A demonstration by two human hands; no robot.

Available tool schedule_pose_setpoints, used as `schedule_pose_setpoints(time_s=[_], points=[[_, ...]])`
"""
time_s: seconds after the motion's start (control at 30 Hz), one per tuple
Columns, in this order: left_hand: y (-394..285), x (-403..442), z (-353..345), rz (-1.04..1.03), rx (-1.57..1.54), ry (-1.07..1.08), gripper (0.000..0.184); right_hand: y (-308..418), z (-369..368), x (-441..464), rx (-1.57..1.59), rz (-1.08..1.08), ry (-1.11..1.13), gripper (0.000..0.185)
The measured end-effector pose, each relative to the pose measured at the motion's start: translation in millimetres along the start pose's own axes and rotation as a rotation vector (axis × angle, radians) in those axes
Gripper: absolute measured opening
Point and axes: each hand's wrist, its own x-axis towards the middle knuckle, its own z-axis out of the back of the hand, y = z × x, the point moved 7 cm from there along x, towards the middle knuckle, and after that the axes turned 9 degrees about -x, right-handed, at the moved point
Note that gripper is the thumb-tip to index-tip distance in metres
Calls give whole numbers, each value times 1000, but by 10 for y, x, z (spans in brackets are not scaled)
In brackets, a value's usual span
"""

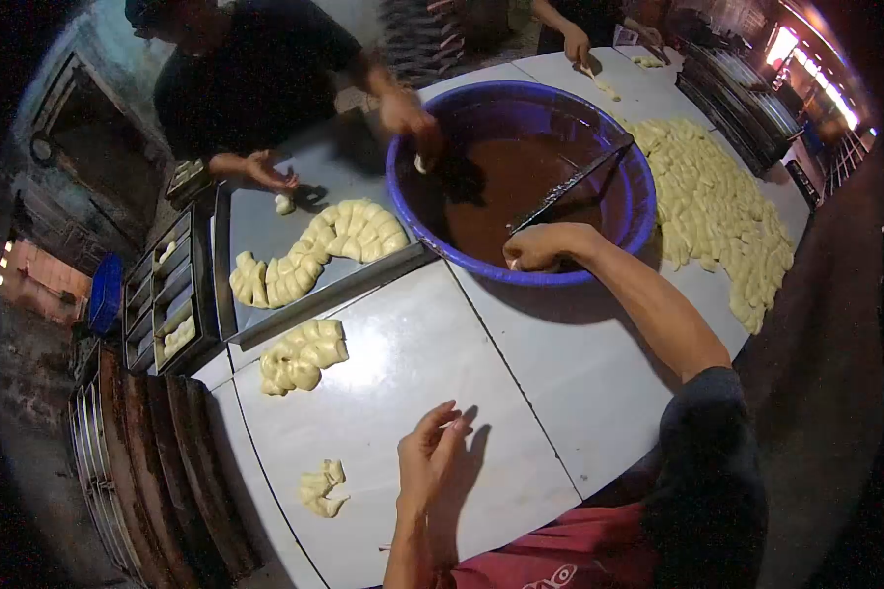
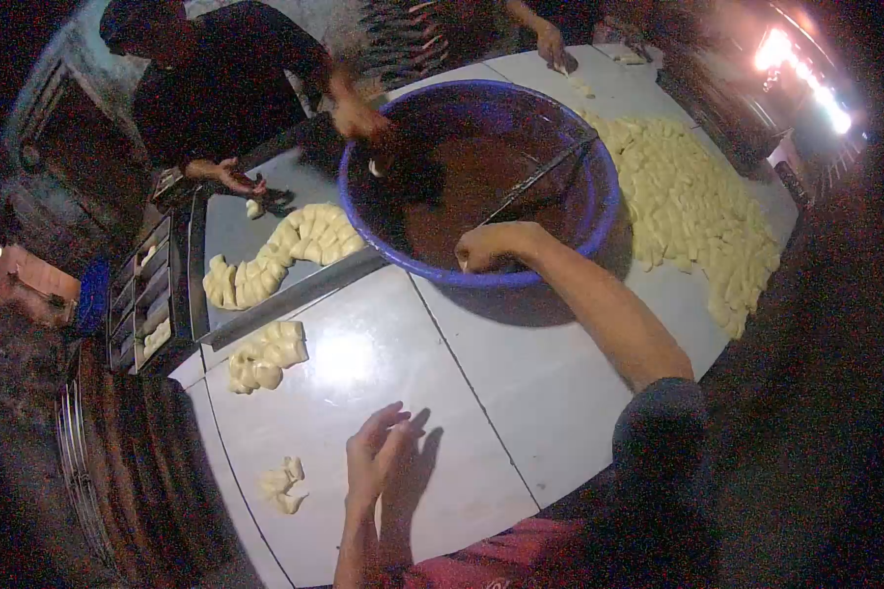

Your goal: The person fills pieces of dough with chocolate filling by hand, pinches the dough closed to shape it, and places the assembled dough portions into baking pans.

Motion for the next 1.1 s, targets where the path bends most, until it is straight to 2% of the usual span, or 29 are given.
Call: schedule_pose_setpoints(time_s=[0.1, 0.2, 0.23, 0.3, 0.37, 0.47, 0.5, 0.6, 0.63, 0.67, 0.77, 0.8, 0.83, 0.87, 0.9, 0.97, 1.0, 1.03, 1.07, 1.1], points=[[40, 21, -36, 9, 73, 40, 39, -41, 8, -69, 112, -80, 2, 23], [-15, 31, -63, -25, 118, 95, 38, 42, 128, -145, 146, -47, -37, 20], [-43, 31, -63, -33, 129, 104, 38, 14, 145, -155, 521, 29, -176, 16], [-102, 57, -79, -11, 159, 109, 36, 53, 306, -285, 828, 112, -389, 16], [-192, 121, -96, -83, 136, 115, 36, 127, 429, -490, 1128, 152, -559, 19], [-300, 286, -208, -163, 10, 168, 40, 434, 440, -792, 1448, 197, -637, 22], [-368, 341, -259, -170, -54, 177, 41, 541, 394, -771, 1516, 307, -624, 19], [-575, 432, -373, -131, -308, 168, 51, 956, 201, -849, 1763, 385, -709, 18], [-671, 414, -399, -127, -368, 172, 59, 1104, 115, -875, 1754, 492, -706, 19], [-674, 437, -410, -111, -474, 188, 65, 1203, 4, -829, 1824, 375, -694, 21], [-574, 423, -301, -60, -648, 169, 62, 1602, -279, -781, 1877, 332, -602, 21], [-567, 384, -249, -74, -666, 185, 61, 1673, -366, -733, 1909, 383, -651, 21], [-566, 336, -160, -69, -635, 131, 57, 1742, -462, -702, 1931, 386, -627, 22], [-479, 353, -34, -97, -675, 92, 43, 1811, -527, -688, 1951, 390, -597, 22], [-406, 341, 111, -110, -676, 33, 38, 1917, -521, -739, 1913, 539, -569, 27], [-310, 297, 394, -128, -688, -101, 29, 2031, -614, -701, 1708, 656, -686, 39], [-343, 243, 519, -141, -588, -159, 33, 2063, -693, -648, 1660, 447, -621, 44], [-306, 229, 623, -133, -560, -197, 34, 2144, -729, -638, 1548, 401, -666, 52], [-267, 215, 712, -126, -533, -234, 35, 2233, -722, -714, 1261, 306, -758, 57], [-265, 185, 757, -131, -518, -232, 37, 2335, -686, -784, 1099, 311, -910, 56]])
